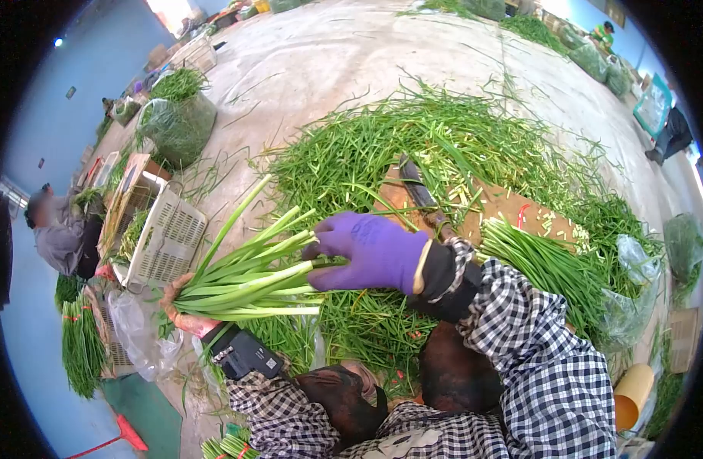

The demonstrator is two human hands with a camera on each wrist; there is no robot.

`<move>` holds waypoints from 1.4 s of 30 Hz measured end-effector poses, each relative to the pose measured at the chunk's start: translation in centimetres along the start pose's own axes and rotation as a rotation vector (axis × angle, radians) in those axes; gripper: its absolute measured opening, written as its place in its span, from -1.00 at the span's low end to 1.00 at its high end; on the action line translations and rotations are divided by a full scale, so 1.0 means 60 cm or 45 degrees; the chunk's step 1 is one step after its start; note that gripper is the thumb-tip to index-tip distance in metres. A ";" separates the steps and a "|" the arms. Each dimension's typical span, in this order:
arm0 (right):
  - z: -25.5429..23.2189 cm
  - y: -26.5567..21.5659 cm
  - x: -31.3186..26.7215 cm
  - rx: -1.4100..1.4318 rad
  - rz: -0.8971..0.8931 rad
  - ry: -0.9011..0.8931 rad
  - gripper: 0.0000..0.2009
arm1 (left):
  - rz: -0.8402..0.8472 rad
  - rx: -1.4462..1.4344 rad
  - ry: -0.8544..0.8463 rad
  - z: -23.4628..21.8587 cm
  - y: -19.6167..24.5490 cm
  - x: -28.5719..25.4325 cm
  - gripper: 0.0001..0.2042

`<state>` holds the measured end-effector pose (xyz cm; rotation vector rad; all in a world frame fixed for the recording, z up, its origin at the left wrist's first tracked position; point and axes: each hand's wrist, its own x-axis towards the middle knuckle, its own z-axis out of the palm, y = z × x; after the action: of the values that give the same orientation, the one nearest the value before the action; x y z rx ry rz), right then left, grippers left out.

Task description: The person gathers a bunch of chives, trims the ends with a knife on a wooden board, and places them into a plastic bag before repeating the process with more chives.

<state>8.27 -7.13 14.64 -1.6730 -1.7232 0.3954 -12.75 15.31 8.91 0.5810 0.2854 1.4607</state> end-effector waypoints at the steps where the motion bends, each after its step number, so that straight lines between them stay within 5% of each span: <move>1: 0.007 -0.001 0.004 0.054 0.160 -0.049 -0.55 | -0.066 -0.104 0.043 0.003 0.001 -0.001 -0.80; 3: 0.014 -0.004 0.012 0.106 0.319 -0.094 -0.59 | -0.133 -0.210 0.080 0.005 -0.001 -0.002 -0.79; 5: 0.012 -0.006 0.017 0.522 0.681 -0.264 -0.63 | -0.017 -0.092 -0.007 0.004 -0.007 -0.004 -0.78; 6: 0.055 0.060 0.003 0.474 0.311 -0.182 -0.63 | -0.009 -0.093 -0.031 0.008 -0.008 -0.005 -0.77; 8: 0.073 0.087 -0.001 0.407 0.304 -0.179 -0.68 | -0.056 -0.186 -0.065 0.023 -0.007 -0.014 -0.77; 11: 0.044 0.048 0.001 0.470 0.591 -0.193 -0.76 | -0.099 -0.279 -0.028 0.013 -0.008 -0.008 -0.75; 13: 0.029 0.083 -0.023 -0.105 0.457 0.016 -0.70 | -0.104 -0.324 -0.020 0.016 -0.005 -0.011 -0.75; 16: -0.010 0.127 -0.033 0.144 0.685 0.230 -0.67 | -0.146 -0.510 -0.032 0.003 0.008 0.002 -0.74; 18: -0.029 0.093 -0.048 0.357 0.478 0.579 -0.67 | -0.032 -0.226 0.033 0.023 0.009 -0.012 -0.70; 20: -0.058 0.022 -0.024 -0.531 -0.190 0.649 -0.58 | -0.031 -0.162 0.045 0.031 0.002 -0.019 -0.69; 24: -0.034 -0.031 0.016 -0.796 -0.415 0.500 -0.60 | -0.072 -0.173 0.075 0.038 -0.015 -0.024 -0.70; 27: -0.002 -0.004 0.027 -0.668 -0.492 0.360 -0.60 | -0.105 -0.217 0.127 0.037 -0.017 -0.024 -0.72; 29: -0.002 -0.003 0.024 -0.531 -0.292 0.208 -0.67 | -0.091 -0.080 0.065 0.018 -0.018 -0.016 -0.72; 33: -0.014 0.016 0.005 -0.477 -0.260 0.266 -0.79 | -0.180 -0.220 0.127 0.034 -0.011 -0.021 -0.71; 36: -0.045 0.079 -0.037 -0.378 0.014 0.275 -0.76 | -0.129 -0.153 0.178 0.033 -0.004 -0.022 -0.72; 38: -0.077 0.134 -0.061 0.228 0.788 0.367 -0.61 | 0.042 0.130 0.112 0.031 0.004 -0.025 -0.72; 39: -0.083 0.164 -0.077 0.226 0.787 0.365 -0.61 | 0.043 0.128 0.113 0.024 0.004 -0.026 -0.72; 41: -0.091 0.208 -0.090 -0.808 1.014 0.438 -0.42 | -0.003 -0.229 0.044 0.010 0.006 -0.014 -0.71; 42: -0.089 0.197 -0.084 -0.712 0.985 0.367 -0.33 | -0.133 -0.333 0.151 0.013 0.011 -0.007 -0.70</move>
<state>20.31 -11.83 9.47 -2.6379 -0.9596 -0.0137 -12.98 14.76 9.84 0.2654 0.2095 1.4061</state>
